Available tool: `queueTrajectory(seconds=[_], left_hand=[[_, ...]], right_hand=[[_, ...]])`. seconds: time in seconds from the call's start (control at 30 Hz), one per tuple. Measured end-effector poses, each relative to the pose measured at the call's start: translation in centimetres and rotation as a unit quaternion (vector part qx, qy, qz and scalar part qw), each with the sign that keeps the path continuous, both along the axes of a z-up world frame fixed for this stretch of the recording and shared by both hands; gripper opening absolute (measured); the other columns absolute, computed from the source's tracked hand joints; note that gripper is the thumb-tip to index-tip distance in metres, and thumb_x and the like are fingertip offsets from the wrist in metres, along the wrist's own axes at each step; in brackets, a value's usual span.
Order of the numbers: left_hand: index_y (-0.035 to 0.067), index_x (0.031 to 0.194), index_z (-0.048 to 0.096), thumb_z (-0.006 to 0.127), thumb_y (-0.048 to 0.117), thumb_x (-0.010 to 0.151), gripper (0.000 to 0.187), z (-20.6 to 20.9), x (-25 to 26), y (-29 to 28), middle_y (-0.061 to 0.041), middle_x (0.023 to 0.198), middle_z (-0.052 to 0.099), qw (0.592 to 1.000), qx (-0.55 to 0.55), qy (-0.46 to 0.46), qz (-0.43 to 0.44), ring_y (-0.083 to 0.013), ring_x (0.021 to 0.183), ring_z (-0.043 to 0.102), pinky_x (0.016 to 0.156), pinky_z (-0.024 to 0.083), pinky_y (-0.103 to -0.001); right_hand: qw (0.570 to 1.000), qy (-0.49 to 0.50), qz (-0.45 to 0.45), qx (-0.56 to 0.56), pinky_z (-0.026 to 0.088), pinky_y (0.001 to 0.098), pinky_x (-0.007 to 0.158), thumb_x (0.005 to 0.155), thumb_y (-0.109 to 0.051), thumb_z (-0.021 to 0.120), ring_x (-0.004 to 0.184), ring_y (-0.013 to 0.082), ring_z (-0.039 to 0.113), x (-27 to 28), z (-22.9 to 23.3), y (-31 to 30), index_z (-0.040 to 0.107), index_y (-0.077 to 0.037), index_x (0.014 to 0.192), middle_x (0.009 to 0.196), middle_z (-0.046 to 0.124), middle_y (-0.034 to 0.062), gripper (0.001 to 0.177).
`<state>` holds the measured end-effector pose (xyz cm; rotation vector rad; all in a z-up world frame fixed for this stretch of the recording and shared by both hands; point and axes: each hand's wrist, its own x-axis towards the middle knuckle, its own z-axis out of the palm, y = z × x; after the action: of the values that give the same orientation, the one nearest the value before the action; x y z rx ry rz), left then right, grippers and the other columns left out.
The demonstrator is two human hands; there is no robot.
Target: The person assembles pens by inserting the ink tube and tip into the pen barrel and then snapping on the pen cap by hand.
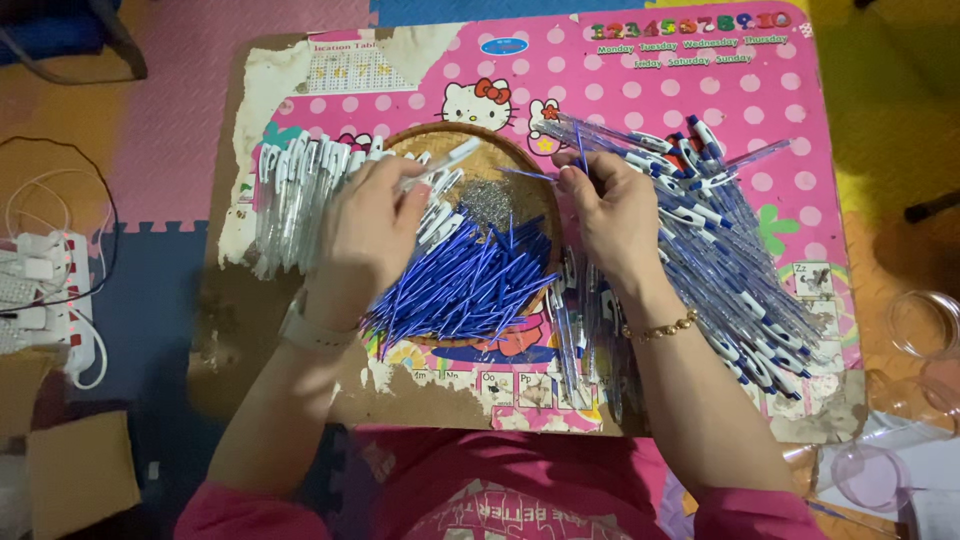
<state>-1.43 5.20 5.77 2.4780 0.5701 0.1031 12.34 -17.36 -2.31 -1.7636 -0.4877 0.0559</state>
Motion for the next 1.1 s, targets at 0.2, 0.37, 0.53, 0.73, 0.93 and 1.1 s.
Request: queueTrajectory(seconds=[0.2, 0.37, 0.53, 0.73, 0.93, 1.1], left_hand=[[0.013, 0.125, 0.073, 0.068, 0.035, 0.103, 0.032, -2.4, 2.6, -0.8, -0.016, 0.109, 0.072, 0.995, 0.023, -0.064, -0.068, -0.04, 0.106, 0.071, 0.091, 0.056, -0.052], [0.014, 0.118, 0.076, 0.068, 0.033, 0.102, 0.026, -3.1, 3.6, -1.1, -0.014, 0.1, 0.073, 0.991, 0.036, -0.086, -0.092, -0.039, 0.101, 0.073, 0.088, 0.057, -0.052], [0.018, 0.116, 0.075, 0.067, 0.036, 0.102, 0.024, -3.7, 3.7, -0.3, -0.011, 0.104, 0.073, 0.993, 0.045, -0.076, -0.081, -0.0383, 0.105, 0.071, 0.089, 0.057, -0.051], [0.01, 0.112, 0.073, 0.065, 0.03, 0.103, 0.024, -3.4, 3.5, -0.1, -0.019, 0.101, 0.071, 0.989, 0.09, -0.085, -0.08, -0.0446, 0.101, 0.071, 0.086, 0.057, -0.055], [0.012, 0.106, 0.073, 0.07, 0.029, 0.1, 0.018, -4.5, 3.6, 0.0, -0.015, 0.095, 0.068, 0.976, 0.153, -0.134, -0.082, -0.0427, 0.092, 0.072, 0.08, 0.058, -0.052], [0.013, 0.104, 0.071, 0.07, 0.031, 0.1, 0.019, -5.0, 3.6, 0.1, -0.014, 0.092, 0.066, 0.972, 0.149, -0.158, -0.088, -0.0429, 0.09, 0.071, 0.078, 0.057, -0.052]], right_hand=[[1.0, 0.008, 0.027, -0.01, 0.055, 0.0314, 0.075, 0.104, -0.02, 0.072, 0.08, 0.014, 0.065, -0.6, -0.7, 0.1, 0.081, -0.012, 0.113, 0.086, 0.077, 0.0089, 0.016], [0.999, -0.015, 0.031, -0.03, 0.054, 0.0342, 0.071, 0.103, -0.019, 0.074, 0.075, 0.0199, 0.067, -1.2, -0.1, 0.3, 0.082, -0.01, 0.11, 0.081, 0.073, 0.0134, 0.014], [0.997, -0.046, 0.022, -0.057, 0.054, 0.0394, 0.069, 0.103, -0.023, 0.075, 0.075, 0.0306, 0.071, -0.3, -0.3, -0.1, 0.081, -0.011, 0.11, 0.083, 0.073, 0.0157, 0.015], [0.996, -0.04, 0.003, -0.085, 0.053, 0.0364, 0.072, 0.103, -0.022, 0.073, 0.074, 0.0235, 0.069, 1.8, -2.0, -0.7, 0.083, -0.017, 0.114, 0.085, 0.072, 0.0115, 0.015], [0.983, -0.088, -0.039, -0.158, 0.055, 0.0446, 0.075, 0.104, -0.02, 0.071, 0.079, 0.0381, 0.073, 1.6, -1.4, -1.1, 0.083, -0.016, 0.114, 0.091, 0.073, 0.0159, 0.016], [0.965, -0.102, -0.052, -0.235, 0.055, 0.055, 0.079, 0.101, -0.024, 0.073, 0.094, 0.0484, 0.07, 2.0, -1.7, -1.2, 0.081, -0.017, 0.115, 0.097, 0.069, 0.0202, 0.017]])
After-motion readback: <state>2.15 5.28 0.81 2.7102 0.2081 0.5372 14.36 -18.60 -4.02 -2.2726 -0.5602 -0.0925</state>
